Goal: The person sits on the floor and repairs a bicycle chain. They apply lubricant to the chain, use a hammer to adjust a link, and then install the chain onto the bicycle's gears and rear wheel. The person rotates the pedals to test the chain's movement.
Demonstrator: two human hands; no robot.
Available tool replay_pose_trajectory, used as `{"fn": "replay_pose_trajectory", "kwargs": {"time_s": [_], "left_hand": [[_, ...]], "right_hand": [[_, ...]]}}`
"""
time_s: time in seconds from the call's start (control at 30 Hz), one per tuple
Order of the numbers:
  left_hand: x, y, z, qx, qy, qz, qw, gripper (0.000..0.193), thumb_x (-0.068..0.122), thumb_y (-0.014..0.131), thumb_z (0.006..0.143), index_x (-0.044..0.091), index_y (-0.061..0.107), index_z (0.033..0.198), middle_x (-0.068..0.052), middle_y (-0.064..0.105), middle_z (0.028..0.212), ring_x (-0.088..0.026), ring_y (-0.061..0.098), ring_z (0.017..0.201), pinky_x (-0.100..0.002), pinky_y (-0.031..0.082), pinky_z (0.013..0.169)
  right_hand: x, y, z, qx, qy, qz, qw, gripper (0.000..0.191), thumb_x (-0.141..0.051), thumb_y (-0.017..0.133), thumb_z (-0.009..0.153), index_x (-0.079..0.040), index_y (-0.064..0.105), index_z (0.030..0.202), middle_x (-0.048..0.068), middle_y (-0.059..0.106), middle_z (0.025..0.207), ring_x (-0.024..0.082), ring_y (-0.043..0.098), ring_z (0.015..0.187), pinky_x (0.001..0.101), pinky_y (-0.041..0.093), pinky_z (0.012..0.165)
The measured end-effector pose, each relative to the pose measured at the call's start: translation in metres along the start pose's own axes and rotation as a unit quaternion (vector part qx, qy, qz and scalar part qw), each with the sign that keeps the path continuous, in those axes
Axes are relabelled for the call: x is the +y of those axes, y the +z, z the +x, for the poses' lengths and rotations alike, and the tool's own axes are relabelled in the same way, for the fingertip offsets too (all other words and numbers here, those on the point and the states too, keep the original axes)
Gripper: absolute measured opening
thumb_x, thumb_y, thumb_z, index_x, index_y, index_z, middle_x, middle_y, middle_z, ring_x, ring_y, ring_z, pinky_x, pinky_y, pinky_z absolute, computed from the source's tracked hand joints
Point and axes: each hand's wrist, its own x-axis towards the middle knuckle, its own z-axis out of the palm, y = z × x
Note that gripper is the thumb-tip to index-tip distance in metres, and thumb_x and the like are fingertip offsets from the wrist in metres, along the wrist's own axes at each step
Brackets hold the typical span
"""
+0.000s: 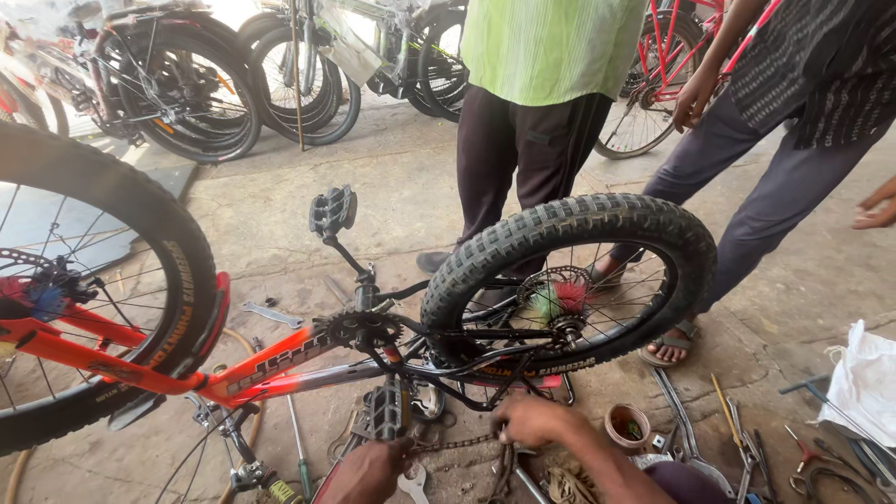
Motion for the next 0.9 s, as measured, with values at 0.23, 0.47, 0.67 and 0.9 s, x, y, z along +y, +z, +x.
{"fn": "replay_pose_trajectory", "kwargs": {"time_s": [0.23,0.47,0.67,0.9], "left_hand": [[0.034,-0.003,-0.014,0.129,0.153,-0.377,0.904,0.038,0.017,0.05,0.101,0.012,0.065,0.136,-0.007,0.083,0.114,-0.024,0.073,0.078,-0.037,0.063,0.071],[0.069,-0.007,-0.018,0.239,0.209,-0.265,0.91,0.035,0.016,0.053,0.101,0.009,0.068,0.132,-0.007,0.078,0.102,-0.022,0.072,0.083,-0.035,0.061,0.073],[0.083,-0.014,-0.018,0.341,0.326,-0.213,0.856,0.028,0.006,0.06,0.096,0.001,0.072,0.122,-0.011,0.078,0.101,-0.027,0.073,0.09,-0.047,0.051,0.091],[0.063,-0.006,-0.003,0.152,0.118,-0.477,0.858,0.024,0.007,0.076,0.085,0.001,0.075,0.108,-0.01,0.08,0.094,-0.018,0.074,0.082,-0.033,0.061,0.075]], "right_hand": [[-0.015,0.03,0.013,-0.055,0.084,0.015,0.995,0.054,0.002,0.055,0.09,-0.021,0.065,0.138,0.011,0.065,0.132,0.026,0.062,0.114,0.0471,0.051,0.1],[-0.03,0.019,0.018,-0.006,0.057,0.242,0.969,0.05,-0.012,0.062,0.096,-0.031,0.057,0.142,0.004,0.069,0.104,0.011,0.065,0.094,0.0325,0.054,0.084],[-0.042,0.051,0.051,-0.078,-0.085,0.294,0.949,0.01,-0.009,0.061,0.102,0.001,0.061,0.1,0.008,0.058,0.082,0.012,0.051,0.063,0.0295,0.048,0.051],[-0.045,0.03,0.02,-0.008,-0.054,0.2,0.978,0.018,-0.014,0.06,0.101,-0.01,0.069,0.116,0.006,0.067,0.093,0.015,0.061,0.079,0.0356,0.052,0.071]]}}
